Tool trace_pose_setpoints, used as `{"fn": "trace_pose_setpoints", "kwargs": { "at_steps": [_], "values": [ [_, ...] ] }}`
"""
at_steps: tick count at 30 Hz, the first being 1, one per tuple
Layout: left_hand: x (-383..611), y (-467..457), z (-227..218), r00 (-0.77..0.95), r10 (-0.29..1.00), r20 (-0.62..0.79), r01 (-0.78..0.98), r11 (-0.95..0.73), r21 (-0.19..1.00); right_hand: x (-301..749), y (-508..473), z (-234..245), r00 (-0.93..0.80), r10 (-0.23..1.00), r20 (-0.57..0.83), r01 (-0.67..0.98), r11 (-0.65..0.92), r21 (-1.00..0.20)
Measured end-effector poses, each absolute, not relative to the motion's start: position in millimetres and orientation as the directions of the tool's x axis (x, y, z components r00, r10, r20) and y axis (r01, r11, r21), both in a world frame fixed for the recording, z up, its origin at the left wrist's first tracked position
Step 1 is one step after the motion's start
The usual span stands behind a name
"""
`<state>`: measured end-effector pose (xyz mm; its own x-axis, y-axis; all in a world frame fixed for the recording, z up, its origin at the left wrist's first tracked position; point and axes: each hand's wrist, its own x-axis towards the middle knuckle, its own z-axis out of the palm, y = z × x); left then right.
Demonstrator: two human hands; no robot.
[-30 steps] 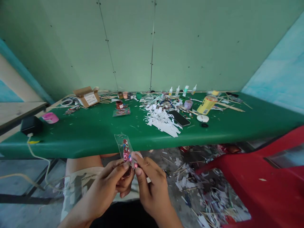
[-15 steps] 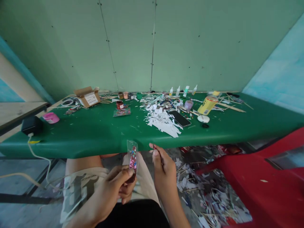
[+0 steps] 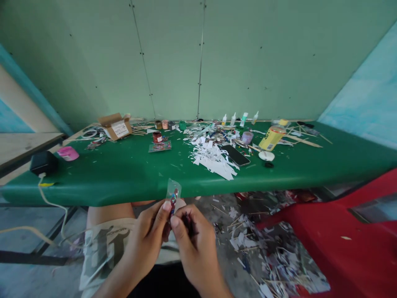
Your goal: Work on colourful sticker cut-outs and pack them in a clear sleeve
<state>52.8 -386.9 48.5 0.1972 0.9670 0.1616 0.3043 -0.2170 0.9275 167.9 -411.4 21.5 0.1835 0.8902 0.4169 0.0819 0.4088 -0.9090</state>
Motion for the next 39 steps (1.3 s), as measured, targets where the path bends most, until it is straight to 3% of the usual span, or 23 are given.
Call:
{"fn": "trace_pose_setpoints", "kwargs": {
  "at_steps": [4, 7, 15, 26, 39],
  "values": [
    [51.7, -383.5, 54.9, 0.157, 0.949, 0.274, 0.389, -0.315, 0.866, 170.2, -415.1, 14.4, 0.14, 0.797, 0.588, 0.367, 0.51, -0.778],
    [51.8, -382.9, 61.6, 0.152, 0.934, 0.323, 0.403, -0.357, 0.843, 172.4, -414.9, 10.4, 0.047, 0.752, 0.658, 0.462, 0.568, -0.681],
    [54.0, -387.4, 55.4, 0.155, 0.956, 0.247, 0.405, -0.29, 0.867, 170.9, -414.7, 14.4, -0.01, 0.686, 0.728, 0.534, 0.619, -0.576],
    [56.0, -390.4, 56.8, 0.113, 0.962, 0.25, 0.346, -0.274, 0.897, 174.4, -416.1, 19.0, -0.069, 0.676, 0.733, 0.487, 0.664, -0.567],
    [57.7, -394.2, 58.2, 0.161, 0.98, 0.119, 0.287, -0.162, 0.944, 173.7, -416.3, 14.8, 0.019, 0.572, 0.82, 0.638, 0.625, -0.45]
  ]
}}
